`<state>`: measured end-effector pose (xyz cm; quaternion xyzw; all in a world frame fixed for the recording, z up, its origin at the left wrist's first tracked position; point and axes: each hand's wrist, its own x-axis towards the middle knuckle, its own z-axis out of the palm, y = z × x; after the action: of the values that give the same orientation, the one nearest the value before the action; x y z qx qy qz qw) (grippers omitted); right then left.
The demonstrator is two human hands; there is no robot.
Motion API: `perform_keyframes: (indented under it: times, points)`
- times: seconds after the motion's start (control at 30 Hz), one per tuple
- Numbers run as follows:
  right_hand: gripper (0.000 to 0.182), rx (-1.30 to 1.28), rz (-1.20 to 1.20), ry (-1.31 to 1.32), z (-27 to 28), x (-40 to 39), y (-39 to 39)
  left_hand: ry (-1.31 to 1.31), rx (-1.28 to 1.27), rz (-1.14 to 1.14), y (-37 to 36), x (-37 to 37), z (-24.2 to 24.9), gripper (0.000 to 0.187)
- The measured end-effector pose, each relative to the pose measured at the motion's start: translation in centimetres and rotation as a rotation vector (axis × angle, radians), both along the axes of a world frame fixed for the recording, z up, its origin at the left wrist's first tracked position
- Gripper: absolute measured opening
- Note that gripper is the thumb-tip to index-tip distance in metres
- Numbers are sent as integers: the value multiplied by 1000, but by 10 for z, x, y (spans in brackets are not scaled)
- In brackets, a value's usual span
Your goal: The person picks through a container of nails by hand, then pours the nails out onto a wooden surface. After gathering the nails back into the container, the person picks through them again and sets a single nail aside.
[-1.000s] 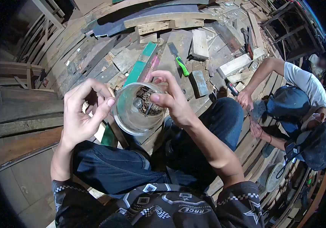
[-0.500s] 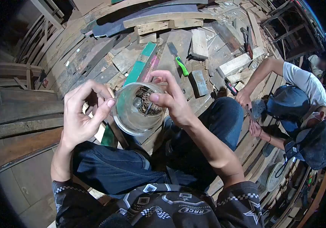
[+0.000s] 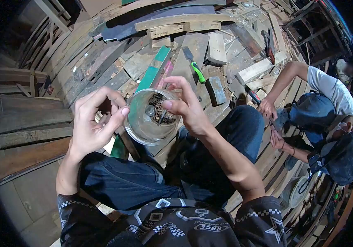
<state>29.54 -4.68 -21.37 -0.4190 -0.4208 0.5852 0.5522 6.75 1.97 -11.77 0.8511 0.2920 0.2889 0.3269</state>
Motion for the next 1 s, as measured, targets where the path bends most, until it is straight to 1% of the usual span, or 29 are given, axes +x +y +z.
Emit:
perform_keyframes:
  times: [0.1, 0.13, 0.53, 0.63, 0.73, 0.8, 0.9, 0.93, 0.97, 1.0]
  points:
    - [63, 4, -8, -10, -2, 0, -1, -22, 34, -11, 0, 0, -3, 12]
    - [62, 5, -15, -20, -2, 0, 0, 3, -32, 8, -2, 0, 0, 12]
    - [59, -15, -30, -57, 2, -1, -1, 24, -14, -9, -2, 2, -6, 11]
    - [58, -18, -40, -60, 2, -2, -1, 36, -43, 12, -6, 6, -3, 11]
    - [72, -72, -102, -116, 8, -7, -1, 19, 1, -16, -5, 7, -5, 10]
    - [71, -53, -96, -143, 6, -6, 0, 33, 33, -24, -4, 6, -10, 9]
    - [70, -38, -88, -152, 3, -4, 1, 15, 28, -54, -4, 7, -12, 9]
    - [70, -28, -89, -160, 2, -4, 1, 74, -17, -53, -6, 6, -8, 9]
    - [70, -17, -89, -169, 2, -4, 1, 56, 1, -64, -7, 6, -9, 9]
    - [71, -75, -98, -127, 9, -8, 0, 38, 18, -76, -7, 7, -13, 10]
